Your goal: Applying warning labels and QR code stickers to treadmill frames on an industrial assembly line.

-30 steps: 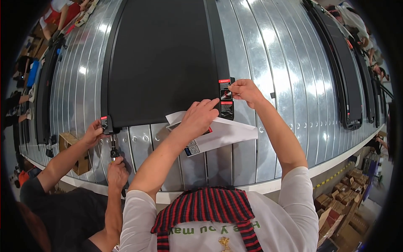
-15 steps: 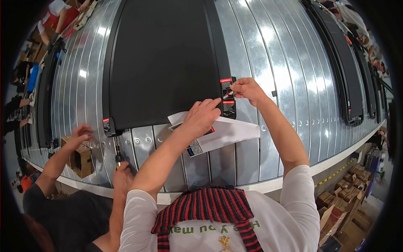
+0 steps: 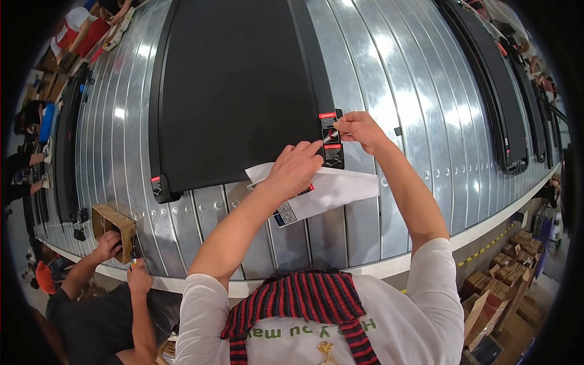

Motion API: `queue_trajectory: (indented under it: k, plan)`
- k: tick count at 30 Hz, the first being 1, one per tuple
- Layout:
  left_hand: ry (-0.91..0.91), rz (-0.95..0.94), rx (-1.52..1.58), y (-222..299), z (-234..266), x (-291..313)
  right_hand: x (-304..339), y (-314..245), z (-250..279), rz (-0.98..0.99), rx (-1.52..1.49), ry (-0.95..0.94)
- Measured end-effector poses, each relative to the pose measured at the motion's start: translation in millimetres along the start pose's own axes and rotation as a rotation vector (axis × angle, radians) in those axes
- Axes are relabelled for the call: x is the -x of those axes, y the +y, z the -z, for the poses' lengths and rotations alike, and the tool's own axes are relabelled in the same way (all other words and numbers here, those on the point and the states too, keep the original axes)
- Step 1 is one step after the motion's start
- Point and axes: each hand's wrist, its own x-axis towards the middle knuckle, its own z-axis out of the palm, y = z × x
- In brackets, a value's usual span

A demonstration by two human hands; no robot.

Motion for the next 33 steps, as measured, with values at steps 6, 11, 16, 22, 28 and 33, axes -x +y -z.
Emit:
queue_trajectory:
  k: [6, 11, 16, 22, 28, 33]
  plan:
    - [0.006, -0.021, 0.015, -0.7, 0.7, 0.7, -2.1, 2.3, -0.5, 0.008, 0.024, 0.023]
    - [0.002, -0.029, 0.011, -1.6, 1.8, 0.4, -2.8, 3.9, -1.1, 0.020, 0.017, 0.034]
    - [-0.016, -0.036, 0.015, -1.2, 4.2, -0.4, -1.8, 3.0, -1.1, 0.033, 0.023, 0.045]
    - [-0.023, -0.048, 0.011, -2.2, 3.8, -0.2, -4.4, 4.6, -0.8, 0.035, 0.024, 0.048]
    - [-0.097, -0.022, 0.017, 0.0, 8.5, -1.8, -6.0, 5.2, 0.9, 0.029, 0.028, 0.046]
    - [-0.053, -0.039, 0.004, -2.6, 5.2, -2.3, -5.2, 3.8, -0.8, 0.028, 0.037, 0.065]
